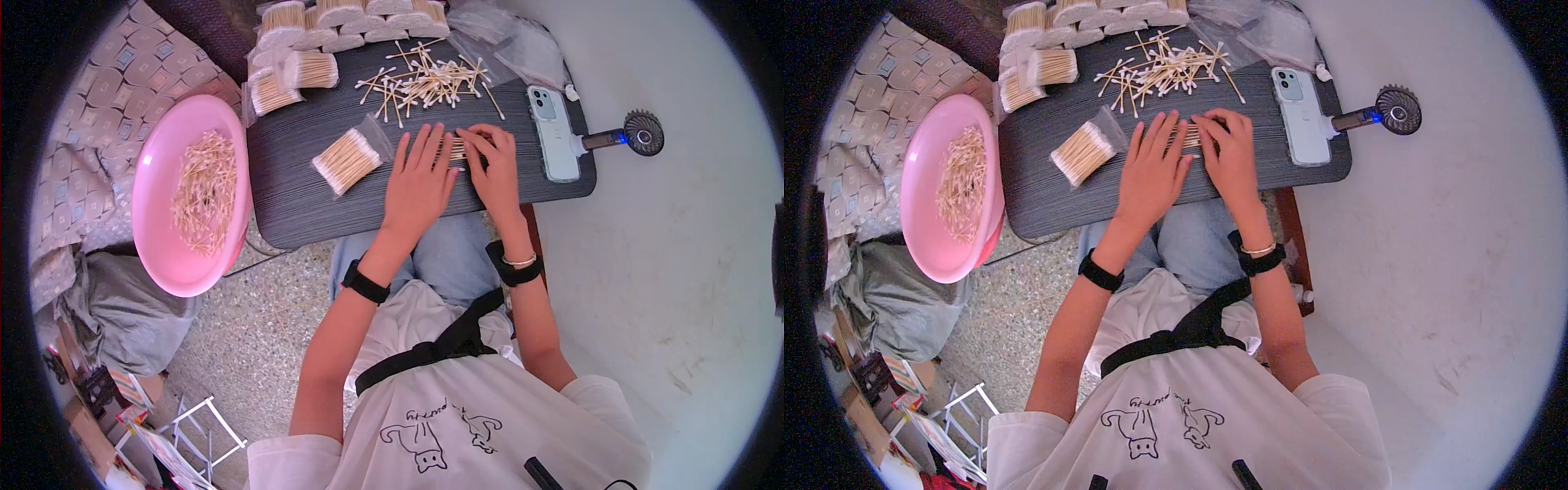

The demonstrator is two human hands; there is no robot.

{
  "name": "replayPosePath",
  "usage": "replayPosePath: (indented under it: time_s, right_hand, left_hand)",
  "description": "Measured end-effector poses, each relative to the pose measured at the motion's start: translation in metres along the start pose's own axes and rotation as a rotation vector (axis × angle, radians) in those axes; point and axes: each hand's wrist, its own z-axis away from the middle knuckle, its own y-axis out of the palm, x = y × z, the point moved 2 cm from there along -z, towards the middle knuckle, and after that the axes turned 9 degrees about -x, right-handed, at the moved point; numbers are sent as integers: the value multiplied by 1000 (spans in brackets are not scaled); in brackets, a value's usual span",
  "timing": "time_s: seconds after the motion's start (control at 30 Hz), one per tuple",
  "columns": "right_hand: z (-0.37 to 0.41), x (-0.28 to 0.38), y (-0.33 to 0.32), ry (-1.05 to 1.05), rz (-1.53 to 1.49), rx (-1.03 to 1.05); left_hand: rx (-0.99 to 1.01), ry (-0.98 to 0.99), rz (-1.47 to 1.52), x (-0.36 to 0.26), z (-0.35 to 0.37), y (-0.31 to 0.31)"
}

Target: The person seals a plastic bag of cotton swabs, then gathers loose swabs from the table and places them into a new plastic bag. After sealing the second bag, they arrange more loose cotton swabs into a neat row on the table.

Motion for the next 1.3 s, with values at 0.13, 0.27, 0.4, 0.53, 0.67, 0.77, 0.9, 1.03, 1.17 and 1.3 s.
replayPosePath:
  time_s: [0.13, 0.27, 0.4, 0.53, 0.67, 0.77, 0.9, 1.03, 1.17, 1.3]
  right_hand:
    - [-1, -4, 3, 61, -26, -45]
    - [-2, -8, 5, 73, -14, -63]
    - [-3, -6, 4, 102, -32, -49]
    - [-3, -5, 4, 89, -35, -52]
    - [-1, -7, 5, 51, -31, -74]
    - [-1, -8, 5, 37, -29, -89]
    - [-4, -8, 7, 48, -54, -84]
    - [-4, -7, 6, 47, -39, -93]
    - [-5, -7, 8, 33, -9, -87]
    - [-4, -6, 8, 45, -17, -101]
  left_hand:
    - [2, 8, 3, 1, 1, 0]
    - [0, 32, -33, 0, -2, -3]
    - [-29, 18, 35, 4, 0, -1]
    - [-12, 34, 52, 3, 2, 2]
    - [-32, 37, 55, 2, 4, 2]
    - [-40, 45, 59, 4, 4, 4]
    - [-53, 46, 69, 6, 3, 5]
    - [-44, 46, 70, 6, 3, 5]
    - [-36, 59, 62, 6, 3, 5]
    - [-38, 58, 64, 7, 2, 5]
